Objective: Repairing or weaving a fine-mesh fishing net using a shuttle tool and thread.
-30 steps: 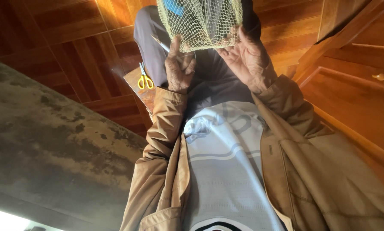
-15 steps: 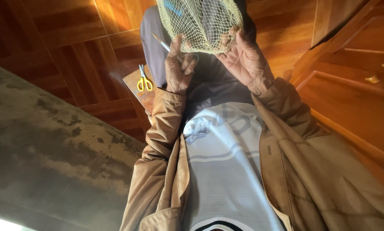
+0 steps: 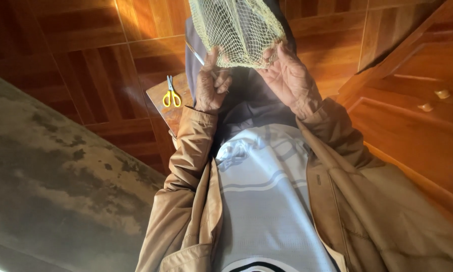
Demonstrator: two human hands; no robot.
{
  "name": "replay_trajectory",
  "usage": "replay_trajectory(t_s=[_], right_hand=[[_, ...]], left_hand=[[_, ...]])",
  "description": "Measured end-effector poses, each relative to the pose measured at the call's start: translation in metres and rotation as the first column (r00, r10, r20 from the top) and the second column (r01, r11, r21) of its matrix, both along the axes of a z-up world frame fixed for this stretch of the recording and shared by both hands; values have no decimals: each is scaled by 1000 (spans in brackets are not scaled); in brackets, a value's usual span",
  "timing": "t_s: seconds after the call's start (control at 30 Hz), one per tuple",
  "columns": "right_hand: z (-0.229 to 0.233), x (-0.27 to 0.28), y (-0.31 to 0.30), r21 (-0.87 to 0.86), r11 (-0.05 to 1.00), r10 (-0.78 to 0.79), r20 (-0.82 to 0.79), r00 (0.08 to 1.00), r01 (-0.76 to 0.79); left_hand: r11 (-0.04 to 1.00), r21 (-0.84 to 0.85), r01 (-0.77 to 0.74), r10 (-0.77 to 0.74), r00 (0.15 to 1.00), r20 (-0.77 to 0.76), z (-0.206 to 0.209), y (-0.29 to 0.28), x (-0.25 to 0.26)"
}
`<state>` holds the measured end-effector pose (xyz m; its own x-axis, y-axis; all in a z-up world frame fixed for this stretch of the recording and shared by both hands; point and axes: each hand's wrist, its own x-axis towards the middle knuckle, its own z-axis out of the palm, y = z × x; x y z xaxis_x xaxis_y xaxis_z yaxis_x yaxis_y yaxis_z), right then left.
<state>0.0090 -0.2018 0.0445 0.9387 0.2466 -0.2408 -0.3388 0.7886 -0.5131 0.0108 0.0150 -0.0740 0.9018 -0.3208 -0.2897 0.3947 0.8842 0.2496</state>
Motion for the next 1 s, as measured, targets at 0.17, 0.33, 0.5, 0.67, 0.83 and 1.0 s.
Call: replay_trajectory(t_s=[0.17, 0.33, 0.5, 0.67, 0.83, 1.0], right_hand=[[10, -1, 6, 99, 995, -27, -43, 999, 31], [18, -1, 7, 81, 996, -25, -63, 998, 30], [-4, -4, 3, 74, 996, -52, -54, 997, 56], [1, 7, 6, 75, 997, 8, 83, 997, -15], [-32, 8, -8, 35, 997, -66, -50, 997, 67], [-34, 10, -19, 7, 997, -73, -101, 992, 74]], left_hand=[[999, -39, -18, 24, 985, 170, 0, 3, -1], [1000, -15, 23, -22, 999, 45, -9, 8, -2], [996, 9, 92, -92, 996, -8, 4, 14, 2], [872, 459, 169, -122, 984, -131, 79, 24, 10], [532, 841, 96, 153, 966, -207, 126, 64, 2], [303, 944, 129, 337, 912, -232, 97, 112, -31]])
